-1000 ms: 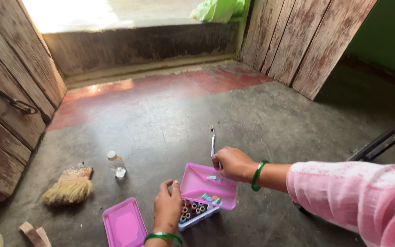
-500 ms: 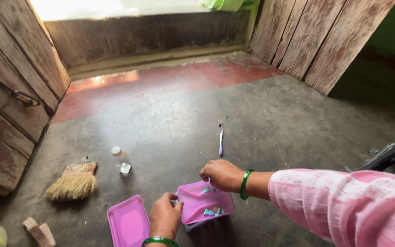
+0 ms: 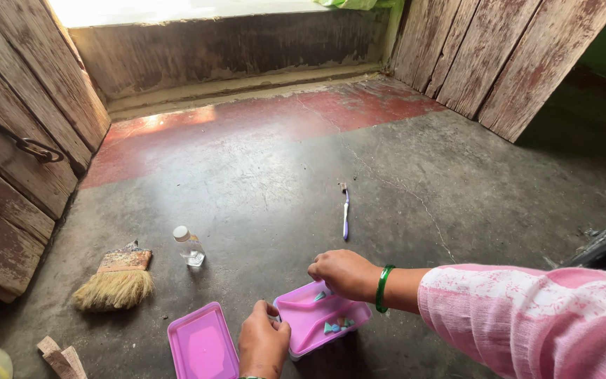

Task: The person organizes small cylindrical items from a clear plastic container into a pink plastic tray. They wipe the pink tray with a dark cloth, then place the items into the tray and close it. Finally, they stack the pink tray on top of the clear container and place the stack on a sewing machine table.

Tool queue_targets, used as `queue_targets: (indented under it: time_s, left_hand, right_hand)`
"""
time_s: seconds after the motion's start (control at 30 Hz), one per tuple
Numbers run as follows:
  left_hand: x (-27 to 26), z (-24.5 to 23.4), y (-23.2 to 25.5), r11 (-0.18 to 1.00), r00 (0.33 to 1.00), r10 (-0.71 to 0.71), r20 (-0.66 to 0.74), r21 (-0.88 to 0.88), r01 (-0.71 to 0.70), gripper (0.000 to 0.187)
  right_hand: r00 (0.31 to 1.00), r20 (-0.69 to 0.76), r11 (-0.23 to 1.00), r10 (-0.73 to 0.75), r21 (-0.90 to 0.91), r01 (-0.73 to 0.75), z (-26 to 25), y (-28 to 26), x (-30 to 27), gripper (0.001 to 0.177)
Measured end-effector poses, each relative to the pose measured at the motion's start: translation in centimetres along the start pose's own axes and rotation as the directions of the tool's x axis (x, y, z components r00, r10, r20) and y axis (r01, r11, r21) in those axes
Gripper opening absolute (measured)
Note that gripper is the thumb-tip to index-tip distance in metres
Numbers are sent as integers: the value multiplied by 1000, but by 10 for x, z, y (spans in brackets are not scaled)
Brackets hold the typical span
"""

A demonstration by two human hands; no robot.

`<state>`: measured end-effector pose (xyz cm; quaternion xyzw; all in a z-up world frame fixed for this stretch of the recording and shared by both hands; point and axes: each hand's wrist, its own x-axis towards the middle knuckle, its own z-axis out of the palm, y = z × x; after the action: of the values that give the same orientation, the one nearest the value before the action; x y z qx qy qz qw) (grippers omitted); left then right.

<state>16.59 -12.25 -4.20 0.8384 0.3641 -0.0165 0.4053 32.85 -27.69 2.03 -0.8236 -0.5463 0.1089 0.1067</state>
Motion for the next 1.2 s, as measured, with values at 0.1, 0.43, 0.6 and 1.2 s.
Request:
queue_targets:
  time_s: [0.1,0.43,0.6,1.2]
  left_hand:
    - [-1,-3,3,1000,999,-1,-35,-6,0,30]
    - [-16,-15,16,935,971,240,8,267,-233,96]
    - [-27,-20,37,803,903,360,234,415,-427,129]
    - [-21,-6,53,736,908,325,266,532,-419,124]
  right_hand:
    - [995,-82,999,-53,-5,53,3,3,2,14]
    - [962,266,996,59,54,-76,-22,-9,-21,61]
    - [953,289,994,-92,91,68,-27,4,-40,107]
    - [965,256,992,-50,128,18,3,13,-44,117]
